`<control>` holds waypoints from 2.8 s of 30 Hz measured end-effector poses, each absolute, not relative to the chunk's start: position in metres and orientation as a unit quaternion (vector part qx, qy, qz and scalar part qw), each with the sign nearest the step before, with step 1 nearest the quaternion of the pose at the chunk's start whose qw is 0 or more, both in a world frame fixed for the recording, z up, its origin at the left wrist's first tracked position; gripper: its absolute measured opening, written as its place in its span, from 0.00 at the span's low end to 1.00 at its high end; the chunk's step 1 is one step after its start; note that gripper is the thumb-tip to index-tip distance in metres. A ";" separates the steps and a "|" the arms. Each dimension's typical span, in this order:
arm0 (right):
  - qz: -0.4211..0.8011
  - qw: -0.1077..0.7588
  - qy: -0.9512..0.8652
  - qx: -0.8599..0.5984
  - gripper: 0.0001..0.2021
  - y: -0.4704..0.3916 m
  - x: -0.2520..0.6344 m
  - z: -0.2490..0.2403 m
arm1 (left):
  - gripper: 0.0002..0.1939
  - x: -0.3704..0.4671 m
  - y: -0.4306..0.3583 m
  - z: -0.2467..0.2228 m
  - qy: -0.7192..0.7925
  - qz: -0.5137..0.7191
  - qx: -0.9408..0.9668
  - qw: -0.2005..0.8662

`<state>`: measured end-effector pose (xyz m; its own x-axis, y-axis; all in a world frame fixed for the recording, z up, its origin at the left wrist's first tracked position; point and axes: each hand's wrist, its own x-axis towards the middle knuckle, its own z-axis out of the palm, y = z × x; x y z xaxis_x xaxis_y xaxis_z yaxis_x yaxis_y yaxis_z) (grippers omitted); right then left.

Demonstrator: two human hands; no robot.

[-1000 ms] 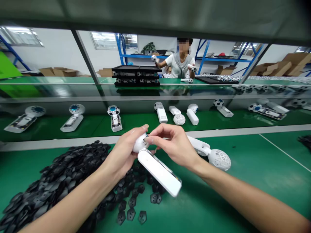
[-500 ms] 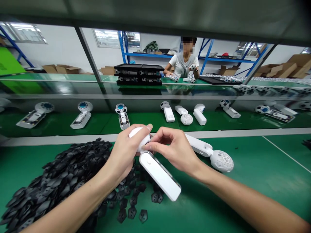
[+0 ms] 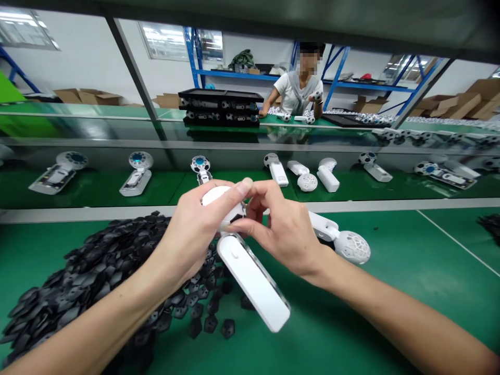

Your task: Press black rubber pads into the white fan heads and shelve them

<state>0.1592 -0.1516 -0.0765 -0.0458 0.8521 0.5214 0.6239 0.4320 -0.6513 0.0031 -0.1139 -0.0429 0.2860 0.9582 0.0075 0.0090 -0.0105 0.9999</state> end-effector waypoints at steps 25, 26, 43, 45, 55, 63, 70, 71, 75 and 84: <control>0.094 -0.033 -0.899 -0.427 0.03 -0.152 0.166 -0.080 | 0.15 -0.005 -0.076 -0.056 0.336 0.462 0.781 0.253; 0.076 -0.045 -0.906 -0.415 0.05 -0.153 0.165 -0.080 | 0.16 -0.006 -0.076 -0.056 0.344 0.464 0.772 0.265; -0.066 -0.068 -0.935 -0.341 0.12 -0.159 0.149 -0.095 | 0.20 -0.014 -0.056 -0.054 0.348 0.388 0.642 0.562; -0.077 -0.049 -0.934 -0.345 0.12 -0.157 0.146 -0.102 | 0.20 -0.014 -0.057 -0.057 0.353 0.394 0.631 0.567; 0.053 0.257 -0.888 -0.377 0.06 -0.157 0.160 -0.083 | 0.18 -0.021 -0.069 -0.059 0.310 0.519 0.678 0.419; 0.467 0.555 -0.578 -0.375 0.09 -0.163 0.168 -0.040 | 0.18 -0.027 -0.075 -0.067 0.158 0.549 0.798 0.194; 0.609 0.507 -0.479 -0.376 0.14 -0.157 0.170 -0.038 | 0.11 -0.026 -0.084 -0.061 0.081 0.514 0.848 0.099; 0.612 0.504 -0.479 -0.377 0.14 -0.157 0.171 -0.037 | 0.11 -0.026 -0.083 -0.061 0.076 0.510 0.852 0.094; 0.620 0.480 -0.487 -0.384 0.14 -0.158 0.171 -0.037 | 0.11 -0.026 -0.079 -0.063 0.061 0.500 0.860 0.080; 0.635 0.485 -0.460 -0.386 0.18 -0.156 0.166 -0.043 | 0.07 -0.026 -0.080 -0.058 0.042 0.488 0.870 0.049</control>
